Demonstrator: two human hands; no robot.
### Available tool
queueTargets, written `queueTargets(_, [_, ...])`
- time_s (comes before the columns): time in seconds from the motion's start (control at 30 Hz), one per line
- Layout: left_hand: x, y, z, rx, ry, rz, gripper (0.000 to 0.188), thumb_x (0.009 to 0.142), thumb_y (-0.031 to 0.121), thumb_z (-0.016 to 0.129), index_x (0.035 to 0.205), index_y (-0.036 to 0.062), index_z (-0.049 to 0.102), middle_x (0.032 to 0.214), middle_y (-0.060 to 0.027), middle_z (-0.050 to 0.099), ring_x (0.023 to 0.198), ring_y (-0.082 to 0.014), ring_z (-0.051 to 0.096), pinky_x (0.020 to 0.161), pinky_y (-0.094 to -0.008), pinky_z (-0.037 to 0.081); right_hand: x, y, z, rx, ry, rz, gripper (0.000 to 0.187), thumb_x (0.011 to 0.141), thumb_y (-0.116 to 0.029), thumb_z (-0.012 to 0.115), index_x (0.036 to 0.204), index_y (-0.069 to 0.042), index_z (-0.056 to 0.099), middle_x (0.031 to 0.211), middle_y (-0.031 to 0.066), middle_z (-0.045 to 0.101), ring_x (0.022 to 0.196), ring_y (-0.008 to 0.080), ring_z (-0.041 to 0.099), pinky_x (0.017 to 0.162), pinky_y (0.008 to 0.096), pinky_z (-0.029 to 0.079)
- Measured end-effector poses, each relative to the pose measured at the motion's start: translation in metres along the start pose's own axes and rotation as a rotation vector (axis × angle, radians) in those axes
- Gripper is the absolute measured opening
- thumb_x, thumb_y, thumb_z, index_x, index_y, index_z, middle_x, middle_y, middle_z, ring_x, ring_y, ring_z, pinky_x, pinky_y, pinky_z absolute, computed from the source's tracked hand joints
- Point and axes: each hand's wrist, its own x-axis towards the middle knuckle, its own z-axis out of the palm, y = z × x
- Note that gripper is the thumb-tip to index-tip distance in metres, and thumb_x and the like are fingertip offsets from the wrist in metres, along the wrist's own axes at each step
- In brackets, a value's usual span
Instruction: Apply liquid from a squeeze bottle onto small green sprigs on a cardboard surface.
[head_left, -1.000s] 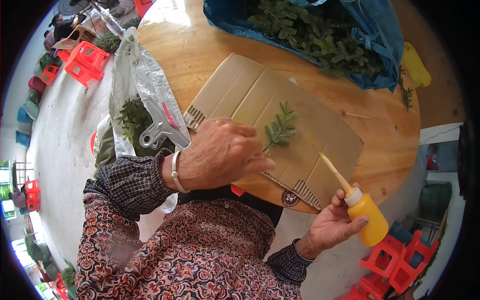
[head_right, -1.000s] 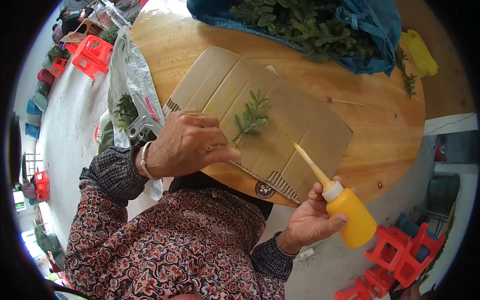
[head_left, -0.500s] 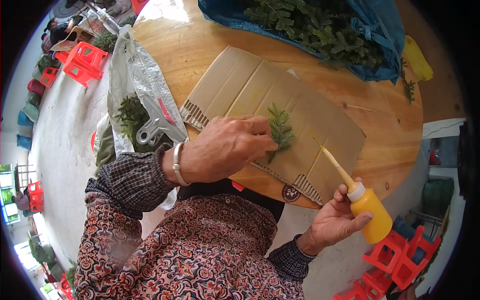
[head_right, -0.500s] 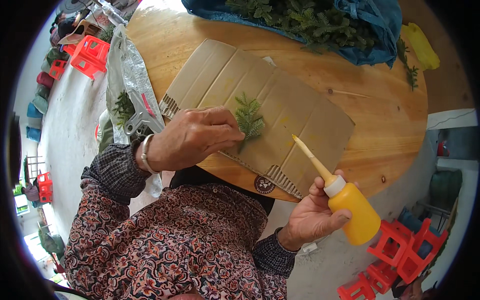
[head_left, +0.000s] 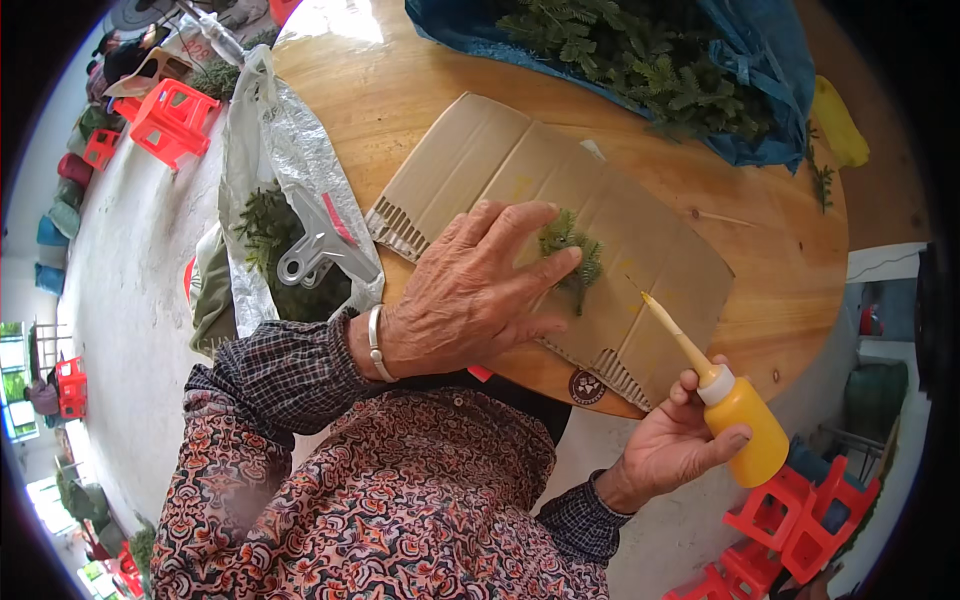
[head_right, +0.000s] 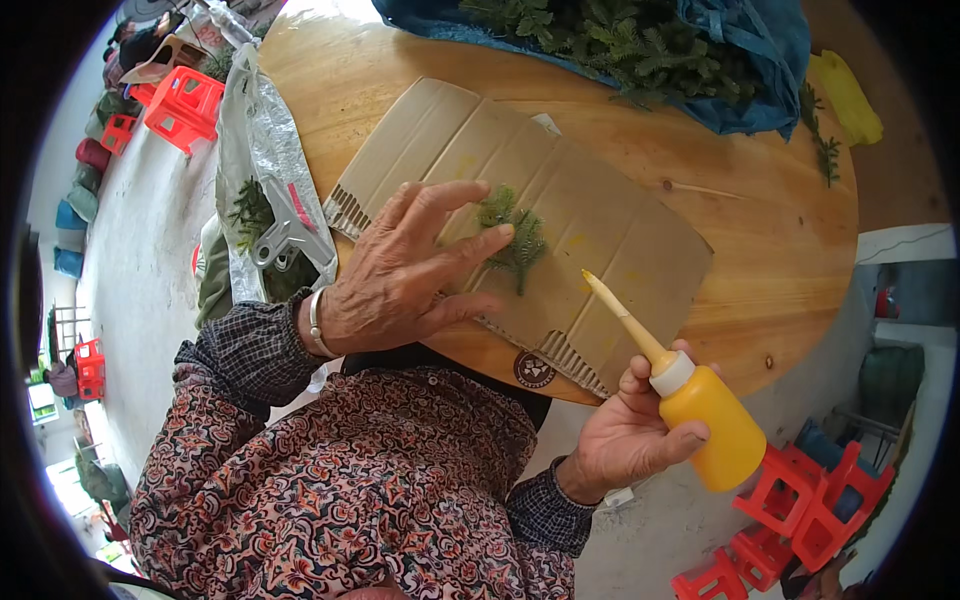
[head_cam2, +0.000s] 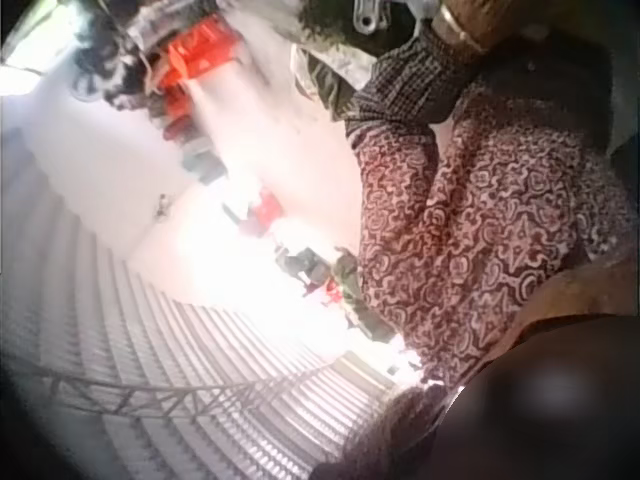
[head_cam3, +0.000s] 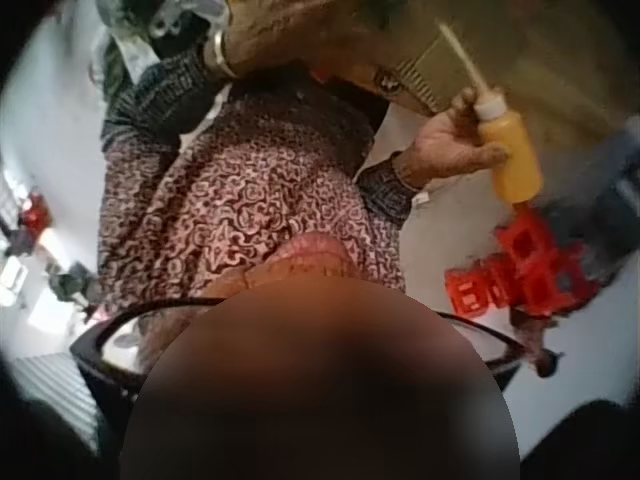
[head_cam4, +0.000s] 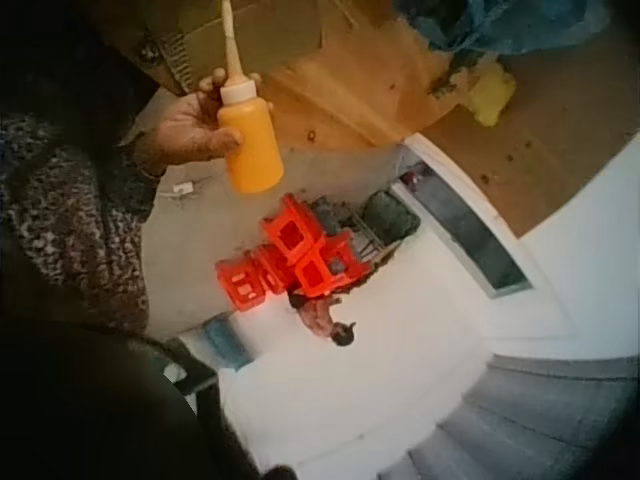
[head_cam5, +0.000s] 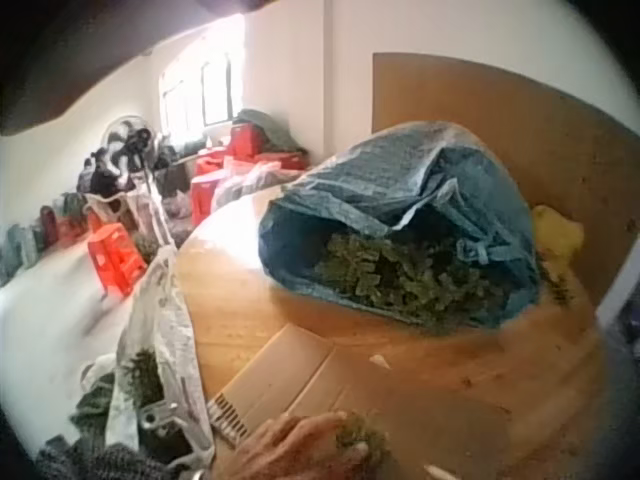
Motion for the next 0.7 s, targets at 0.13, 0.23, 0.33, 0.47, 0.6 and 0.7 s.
queueTargets(0.13, [-0.011,-0.010,0.003,0.022,-0.075,-0.016,0.049,0.076,0.038,0.069,0.117,0.0130,0.059,0.126,-0.0123,0.046,0.104,-0.0275,0.048,0.085,-0.0390,0.038,-0.004,0.006,0.013,0.024,-0.054,0.037,0.064,0.085,-0.049,0.061,0.129,-0.006,0.045,0.114,0.0201,0.059,0.076,0.0228,0.064,0.066,0.0243,0.053])
queueTargets(0.23, [-0.012,-0.012,0.001,0.032,-0.110,-0.028,0.053,0.076,0.042,0.069,0.121,0.0139,0.058,0.130,-0.0126,0.044,0.108,-0.0284,0.046,0.089,-0.0406,0.035,-0.006,0.011,0.027,0.005,-0.100,0.034,0.062,0.086,-0.047,0.061,0.129,-0.005,0.044,0.113,0.0200,0.059,0.076,0.0232,0.064,0.065,0.0241,0.052])
queueTargets(0.33, [-0.010,-0.013,-0.001,0.044,-0.149,-0.043,0.055,0.076,0.045,0.068,0.121,0.0146,0.058,0.130,-0.0119,0.045,0.110,-0.0282,0.045,0.092,-0.0411,0.032,-0.005,0.016,0.042,-0.067,-0.178,-0.012,0.059,0.087,-0.043,0.061,0.128,-0.005,0.043,0.112,0.0201,0.059,0.075,0.0238,0.064,0.063,0.0242,0.051])
queueTargets(0.47, [-0.012,-0.015,-0.001,0.022,-0.144,-0.072,0.055,0.076,0.045,0.068,0.120,0.0151,0.058,0.130,-0.0114,0.044,0.112,-0.0281,0.044,0.093,-0.0415,0.030,-0.004,0.021,0.061,-0.166,-0.203,-0.032,0.055,0.087,-0.036,0.060,0.128,-0.005,0.041,0.110,0.0207,0.059,0.075,0.0240,0.063,0.062,0.0247,0.051])
queueTargets(0.6, [-0.014,-0.018,-0.001,0.011,-0.134,-0.080,0.055,0.075,0.045,0.069,0.120,0.0153,0.058,0.130,-0.0111,0.044,0.112,-0.0280,0.044,0.094,-0.0417,0.029,-0.005,0.029,0.068,-0.197,-0.226,-0.063,0.048,0.089,-0.032,0.059,0.123,-0.002,0.045,0.107,0.0212,0.061,0.074,0.0240,0.064,0.062,0.0236,0.051])
queueTargets(0.7, [-0.014,-0.019,-0.001,0.010,-0.127,-0.079,0.055,0.075,0.045,0.069,0.119,0.0154,0.058,0.130,-0.0111,0.045,0.112,-0.0279,0.044,0.094,-0.0417,0.029,-0.006,0.033,0.070,-0.193,-0.240,-0.086,0.043,0.090,-0.031,0.059,0.119,0.000,0.050,0.104,0.0215,0.063,0.073,0.0240,0.065,0.063,0.0224,0.052])
